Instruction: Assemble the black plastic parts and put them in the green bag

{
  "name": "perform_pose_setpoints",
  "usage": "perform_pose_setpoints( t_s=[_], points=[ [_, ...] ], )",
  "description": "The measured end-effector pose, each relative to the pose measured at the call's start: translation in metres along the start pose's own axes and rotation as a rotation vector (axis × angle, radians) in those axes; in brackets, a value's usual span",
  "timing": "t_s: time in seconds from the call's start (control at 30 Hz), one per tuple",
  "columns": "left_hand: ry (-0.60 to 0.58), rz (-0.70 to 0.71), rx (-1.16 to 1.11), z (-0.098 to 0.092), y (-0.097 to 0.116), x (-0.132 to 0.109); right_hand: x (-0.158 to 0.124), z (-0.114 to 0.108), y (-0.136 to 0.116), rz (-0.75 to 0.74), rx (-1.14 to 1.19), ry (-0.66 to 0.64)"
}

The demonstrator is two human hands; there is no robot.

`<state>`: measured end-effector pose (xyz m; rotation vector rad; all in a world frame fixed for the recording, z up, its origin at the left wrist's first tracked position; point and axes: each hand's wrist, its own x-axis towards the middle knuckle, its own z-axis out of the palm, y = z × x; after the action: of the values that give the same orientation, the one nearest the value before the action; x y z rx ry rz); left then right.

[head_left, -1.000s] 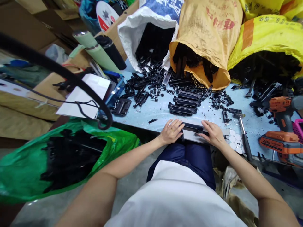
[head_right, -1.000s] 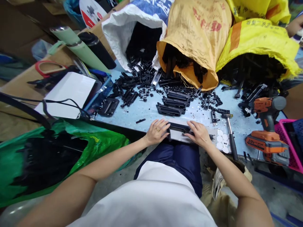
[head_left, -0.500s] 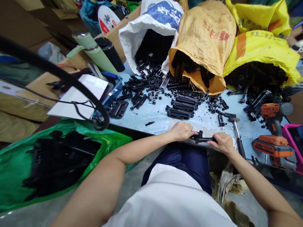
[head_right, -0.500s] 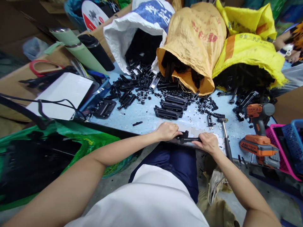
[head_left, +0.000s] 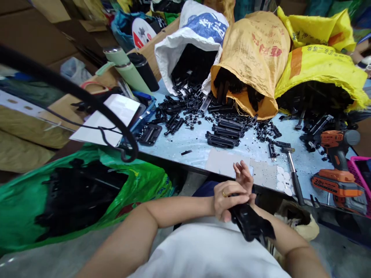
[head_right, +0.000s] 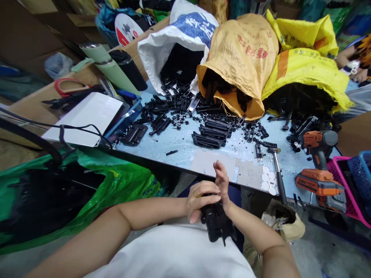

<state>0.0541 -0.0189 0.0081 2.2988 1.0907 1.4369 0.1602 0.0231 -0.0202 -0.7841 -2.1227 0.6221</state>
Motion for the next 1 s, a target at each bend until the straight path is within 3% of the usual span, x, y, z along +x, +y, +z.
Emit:
perform_pose_setpoints(
  t_s=[0.1,0.17,0.3,0.4,0.47,0.53,0.73,0.83,0.9,1.0],
  points=[
    [-0.025,0.108,0.255,-0.005,-0.035,-0.008,0.022,0.014,0.025,0.036,0.034,0.088],
    [-0.087,0.105,0.443,-0.015,-0.063,-0.008,0.056,0.009,0.046,-0.025,-0.07,-0.005],
    [-0.39,-0.011,0.659,-0.031,-0.107,0.005,0.146,-0.004,0.092,-0.027,-0.39,-0.134],
    [-0.519,-0.11,0.755,-0.028,-0.112,0.015,0.19,0.004,0.109,0.028,-0.576,-0.336],
    [-0.553,-0.2,0.788,-0.023,-0.11,0.018,0.199,0.014,0.111,0.039,-0.642,-0.449],
    [-0.579,-0.261,0.786,-0.02,-0.11,0.019,0.199,0.023,0.11,0.019,-0.674,-0.482],
    [-0.595,-0.358,0.753,-0.034,-0.143,0.032,0.218,0.039,0.108,0.029,-0.737,-0.457],
    [-0.597,-0.359,0.725,-0.039,-0.15,0.037,0.24,0.034,0.115,0.02,-0.697,-0.433],
    [-0.575,-0.324,0.709,-0.041,-0.147,0.037,0.257,0.019,0.128,0.07,-0.675,-0.292],
    [-0.439,-0.305,0.713,-0.048,-0.145,0.04,0.281,-0.014,0.164,0.422,-0.72,-0.024]
  ],
)
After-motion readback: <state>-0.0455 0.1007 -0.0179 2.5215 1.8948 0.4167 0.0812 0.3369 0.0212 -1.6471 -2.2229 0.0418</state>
